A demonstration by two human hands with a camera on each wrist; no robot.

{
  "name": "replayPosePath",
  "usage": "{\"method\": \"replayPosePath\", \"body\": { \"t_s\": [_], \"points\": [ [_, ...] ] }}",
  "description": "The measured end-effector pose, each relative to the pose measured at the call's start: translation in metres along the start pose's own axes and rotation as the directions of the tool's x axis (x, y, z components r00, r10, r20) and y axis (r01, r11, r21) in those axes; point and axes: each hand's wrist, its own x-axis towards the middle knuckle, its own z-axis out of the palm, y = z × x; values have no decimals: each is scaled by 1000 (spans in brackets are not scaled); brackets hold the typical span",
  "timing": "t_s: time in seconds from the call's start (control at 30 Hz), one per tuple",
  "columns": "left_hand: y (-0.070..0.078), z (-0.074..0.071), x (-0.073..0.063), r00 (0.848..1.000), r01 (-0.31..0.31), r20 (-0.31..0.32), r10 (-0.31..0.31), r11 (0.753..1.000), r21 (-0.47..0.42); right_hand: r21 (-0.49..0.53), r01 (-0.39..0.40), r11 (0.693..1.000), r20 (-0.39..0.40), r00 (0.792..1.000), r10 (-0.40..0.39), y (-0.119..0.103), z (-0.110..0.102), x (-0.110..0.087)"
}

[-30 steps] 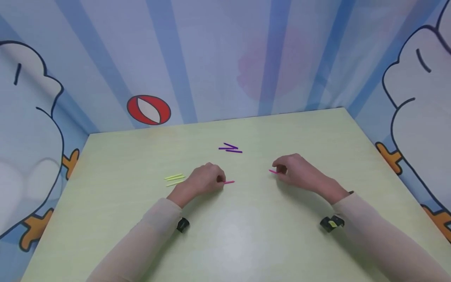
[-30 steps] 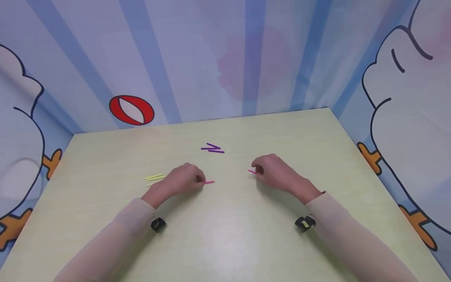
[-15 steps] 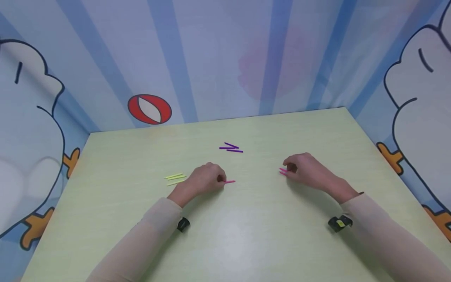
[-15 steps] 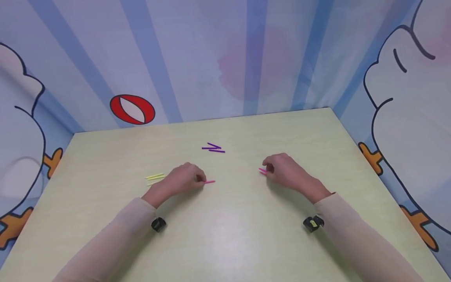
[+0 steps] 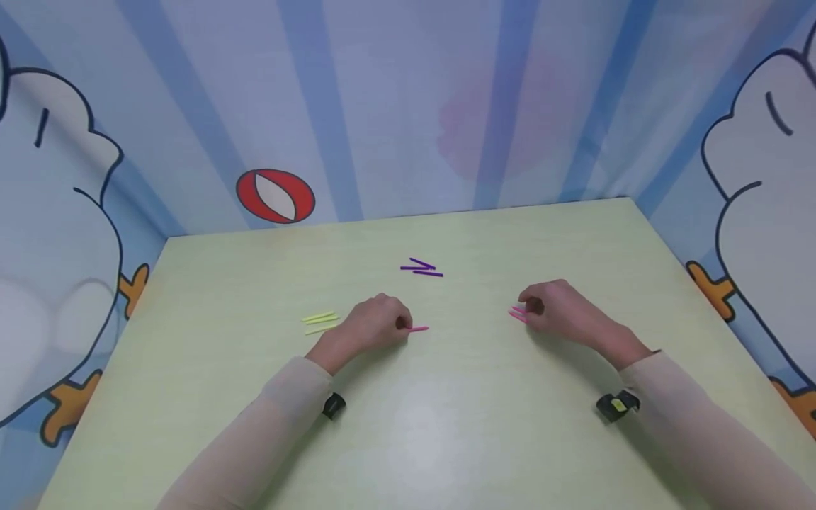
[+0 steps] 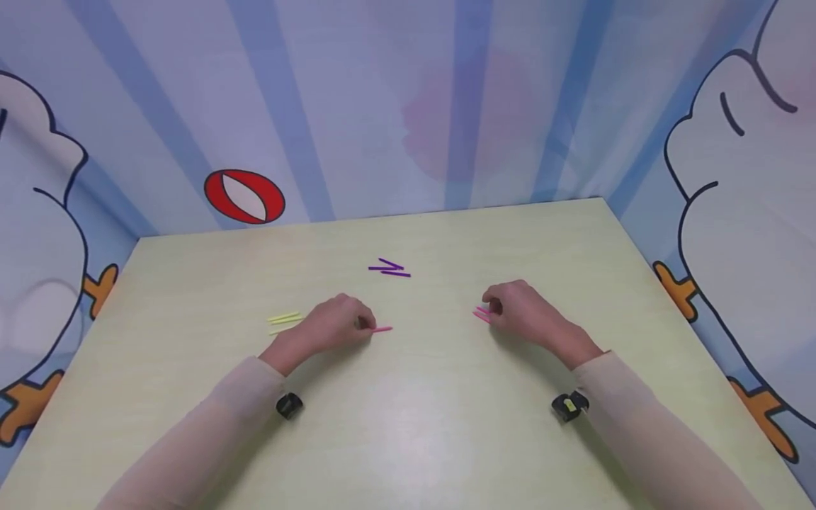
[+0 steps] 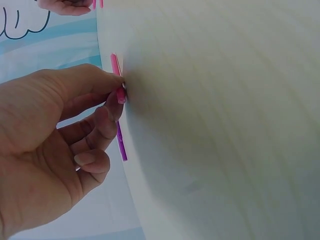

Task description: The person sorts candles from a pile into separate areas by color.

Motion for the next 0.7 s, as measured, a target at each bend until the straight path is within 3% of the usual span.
{"method": "replayPosePath", "body": {
  "t_s": [0.7],
  "points": [
    [-2, 2, 2, 1000, 11, 4, -12, 1000, 4, -10, -58, 998, 49, 997, 59, 0, 3, 2]
  ]
}}
